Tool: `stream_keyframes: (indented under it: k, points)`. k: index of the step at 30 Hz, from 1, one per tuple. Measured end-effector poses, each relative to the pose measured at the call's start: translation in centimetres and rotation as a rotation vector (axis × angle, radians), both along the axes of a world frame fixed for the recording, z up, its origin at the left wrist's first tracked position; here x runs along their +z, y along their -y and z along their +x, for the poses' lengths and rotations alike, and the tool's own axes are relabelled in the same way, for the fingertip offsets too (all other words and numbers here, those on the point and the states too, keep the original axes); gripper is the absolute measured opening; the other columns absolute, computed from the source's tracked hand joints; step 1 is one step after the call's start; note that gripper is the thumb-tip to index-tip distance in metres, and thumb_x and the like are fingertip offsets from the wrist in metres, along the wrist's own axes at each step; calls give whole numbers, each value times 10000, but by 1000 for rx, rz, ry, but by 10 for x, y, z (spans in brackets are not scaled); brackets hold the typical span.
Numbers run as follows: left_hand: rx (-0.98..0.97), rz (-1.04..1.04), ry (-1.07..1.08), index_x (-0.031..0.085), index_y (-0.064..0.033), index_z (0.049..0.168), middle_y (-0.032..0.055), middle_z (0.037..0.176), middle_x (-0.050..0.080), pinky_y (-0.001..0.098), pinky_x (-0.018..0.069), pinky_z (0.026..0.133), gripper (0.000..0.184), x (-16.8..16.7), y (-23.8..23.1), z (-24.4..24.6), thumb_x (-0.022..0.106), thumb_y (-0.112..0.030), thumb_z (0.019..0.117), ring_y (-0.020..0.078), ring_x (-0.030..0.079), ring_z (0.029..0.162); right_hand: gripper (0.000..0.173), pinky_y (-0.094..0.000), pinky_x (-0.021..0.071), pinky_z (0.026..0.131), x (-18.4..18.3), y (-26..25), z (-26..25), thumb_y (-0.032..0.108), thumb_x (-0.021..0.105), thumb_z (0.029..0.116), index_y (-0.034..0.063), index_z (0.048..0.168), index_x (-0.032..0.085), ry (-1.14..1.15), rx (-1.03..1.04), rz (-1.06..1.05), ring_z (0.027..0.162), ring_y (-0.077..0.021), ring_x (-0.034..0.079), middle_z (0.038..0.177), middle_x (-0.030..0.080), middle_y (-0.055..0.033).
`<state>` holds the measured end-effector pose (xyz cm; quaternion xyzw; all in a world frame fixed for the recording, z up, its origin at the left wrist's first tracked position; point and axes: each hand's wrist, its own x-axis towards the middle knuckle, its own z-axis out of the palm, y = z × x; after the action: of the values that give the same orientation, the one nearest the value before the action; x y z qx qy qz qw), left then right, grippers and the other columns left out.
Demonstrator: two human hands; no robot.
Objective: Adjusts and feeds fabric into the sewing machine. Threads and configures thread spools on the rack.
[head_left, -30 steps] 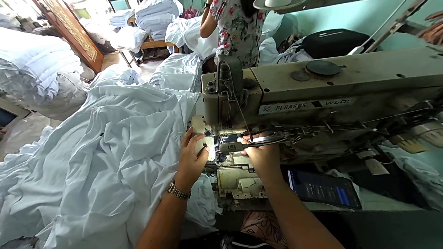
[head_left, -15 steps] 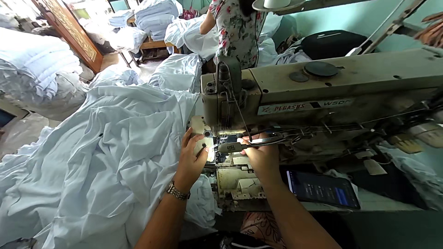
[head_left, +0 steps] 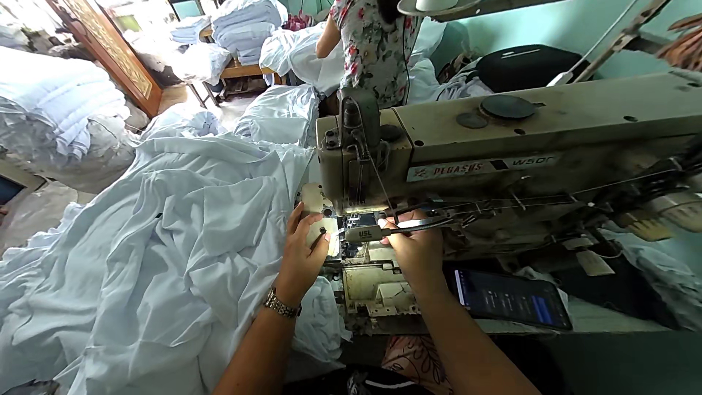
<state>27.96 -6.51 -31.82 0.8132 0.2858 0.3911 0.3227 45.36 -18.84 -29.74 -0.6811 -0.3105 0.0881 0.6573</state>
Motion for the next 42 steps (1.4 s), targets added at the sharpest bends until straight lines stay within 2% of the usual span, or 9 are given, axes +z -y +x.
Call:
stream_keyframes:
  k: [23, 30, 37, 42]
  points:
    - [7, -2, -16, 691, -81, 1235, 184, 1541, 453, 373, 442, 1130, 333, 0, 0, 0, 619, -184, 926, 243, 426, 1445, 106, -230, 592, 595, -3, -3, -5, 106, 730, 859, 45, 920, 668, 45, -50, 30, 620, -39, 666, 775, 706, -1]
    - [11, -9, -22, 692, -81, 1238, 194, 1536, 454, 360, 453, 1116, 334, 0, 1, -1, 622, -197, 933, 240, 443, 1431, 108, -254, 614, 596, -6, -2, -5, 78, 716, 868, 26, 952, 673, -38, -60, 87, 628, -78, 690, 806, 725, -15]
    - [7, 0, -16, 695, -83, 1230, 179, 1535, 460, 363, 458, 1114, 325, -1, 0, 0, 626, -197, 934, 237, 441, 1434, 107, -210, 596, 627, -6, -4, -9, 99, 741, 863, 43, 929, 679, 49, -56, 78, 668, -18, 680, 814, 725, 5]
    - [1, 6, -8, 694, -83, 1228, 177, 1536, 460, 357, 459, 1116, 320, -1, -1, 0, 628, -195, 935, 233, 436, 1439, 84, -261, 614, 598, -4, 1, -7, 68, 680, 886, 22, 950, 651, -40, -68, 124, 616, -88, 689, 756, 709, -13]
